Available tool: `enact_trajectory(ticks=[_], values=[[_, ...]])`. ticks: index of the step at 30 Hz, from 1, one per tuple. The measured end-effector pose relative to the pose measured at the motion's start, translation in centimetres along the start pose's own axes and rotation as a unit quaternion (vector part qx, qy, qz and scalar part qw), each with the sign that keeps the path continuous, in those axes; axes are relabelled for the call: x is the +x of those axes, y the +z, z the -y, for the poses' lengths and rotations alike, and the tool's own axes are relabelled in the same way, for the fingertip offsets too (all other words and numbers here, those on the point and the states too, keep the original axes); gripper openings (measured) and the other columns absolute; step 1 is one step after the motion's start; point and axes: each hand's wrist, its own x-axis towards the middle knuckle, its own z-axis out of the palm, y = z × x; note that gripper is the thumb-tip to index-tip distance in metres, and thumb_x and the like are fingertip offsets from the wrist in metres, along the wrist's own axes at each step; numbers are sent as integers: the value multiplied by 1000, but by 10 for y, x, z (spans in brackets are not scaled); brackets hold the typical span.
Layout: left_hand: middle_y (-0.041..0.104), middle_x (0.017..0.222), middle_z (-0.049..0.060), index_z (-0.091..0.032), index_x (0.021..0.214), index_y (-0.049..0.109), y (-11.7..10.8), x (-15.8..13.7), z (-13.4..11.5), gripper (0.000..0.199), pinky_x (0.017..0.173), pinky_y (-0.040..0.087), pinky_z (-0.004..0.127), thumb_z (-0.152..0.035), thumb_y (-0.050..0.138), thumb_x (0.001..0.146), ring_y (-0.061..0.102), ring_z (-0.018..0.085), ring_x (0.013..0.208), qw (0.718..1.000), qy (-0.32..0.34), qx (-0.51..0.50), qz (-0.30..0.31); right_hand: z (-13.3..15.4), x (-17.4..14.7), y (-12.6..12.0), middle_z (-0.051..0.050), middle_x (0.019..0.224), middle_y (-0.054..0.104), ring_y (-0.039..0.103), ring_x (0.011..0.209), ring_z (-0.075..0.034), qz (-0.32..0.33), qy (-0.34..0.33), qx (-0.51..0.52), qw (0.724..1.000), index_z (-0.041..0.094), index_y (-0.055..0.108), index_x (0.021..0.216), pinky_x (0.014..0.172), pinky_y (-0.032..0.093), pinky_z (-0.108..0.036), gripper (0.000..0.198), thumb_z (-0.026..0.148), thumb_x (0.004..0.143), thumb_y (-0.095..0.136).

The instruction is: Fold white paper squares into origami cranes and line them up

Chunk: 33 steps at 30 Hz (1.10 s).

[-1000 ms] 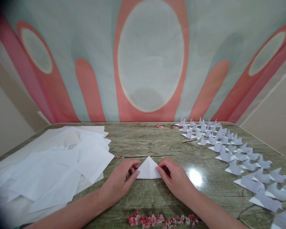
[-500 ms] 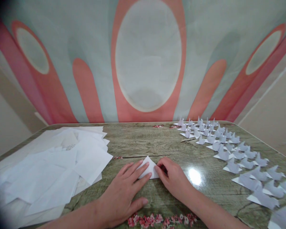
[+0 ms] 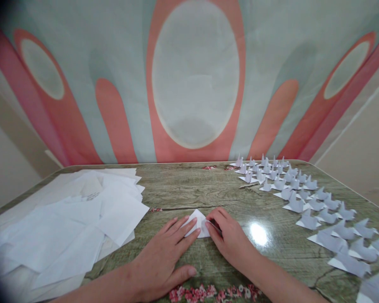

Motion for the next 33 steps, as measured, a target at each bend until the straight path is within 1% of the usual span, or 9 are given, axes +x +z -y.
enact_trajectory(ticks=[3, 6, 10, 15, 20, 23, 25, 29, 33], values=[[19, 147, 7, -22, 139, 24, 2, 0, 2, 61, 107, 19, 50, -54, 34, 88, 14, 29, 135, 1000, -10, -1, -4, 1, -1, -1, -4, 88, 52, 51, 78, -15, 2, -13, 3, 1000, 19, 54, 89, 70, 42, -27, 13, 19, 89, 41], [21, 147, 7, -23, 139, 26, 3, 0, 3, 58, 108, 19, 49, -51, 35, 89, 18, 28, 134, 1000, -6, -3, -9, 1, -2, -1, -4, 89, 51, 52, 79, -15, 4, -17, 5, 1000, 20, 56, 96, 71, 42, -27, 16, 19, 89, 42], [24, 146, 6, -24, 138, 28, 4, 0, 4, 54, 108, 19, 47, -47, 36, 90, 21, 26, 133, 1000, -6, 0, -11, -2, -1, -1, -4, 90, 51, 52, 76, -15, -7, -6, 8, 1000, 19, 55, 103, 69, 43, -28, 19, 21, 88, 43], [26, 145, 6, -24, 137, 30, 4, -1, 4, 51, 108, 20, 46, -42, 40, 89, 23, 25, 133, 1000, -1, 4, -28, -2, -1, -1, -4, 86, 53, 52, 74, -15, -9, 4, 16, 1000, 19, 55, 107, 68, 44, -29, 23, 23, 88, 44], [30, 143, 7, -23, 133, 36, 3, 0, 1, 45, 107, 24, 44, -31, 42, 90, 27, 23, 131, 999, 0, 3, -39, -1, -2, -1, -3, 79, 55, 52, 75, -17, -10, 5, 13, 1000, 20, 59, 103, 68, 43, -29, 21, 22, 87, 45], [38, 138, 8, -21, 127, 43, 4, 1, 0, 39, 104, 32, 40, -19, 40, 89, 37, 21, 125, 998, 2, -8, -59, -3, -2, -1, -3, 77, 55, 52, 76, -18, -9, 3, 2, 1000, 20, 62, 96, 68, 42, -30, 20, 21, 87, 44], [44, 133, 8, -21, 121, 49, 6, 1, 1, 36, 100, 37, 38, -15, 40, 87, 44, 20, 118, 997, -8, -17, -81, -4, -2, -1, -4, 77, 56, 52, 77, -18, -8, 5, -4, 1000, 20, 62, 92, 68, 42, -31, 19, 21, 86, 44], [52, 123, 6, -22, 115, 54, 11, 0, 5, 31, 96, 42, 36, -15, 42, 87, 50, 19, 110, 992, -28, -49, -109, -6, -1, -1, -5, 79, 57, 52, 79, -19, -10, 12, -9, 1000, 20, 61, 91, 69, 43, -31, 19, 20, 86, 43], [51, 123, 7, -21, 114, 55, 14, 0, 6, 31, 97, 42, 32, -14, 44, 86, 49, 18, 112, 991, -22, -73, -108, -7, -1, 1, -5, 80, 58, 53, 77, -19, -14, 16, -7, 1000, 20, 60, 91, 68, 43, -31, 18, 20, 85, 43]])
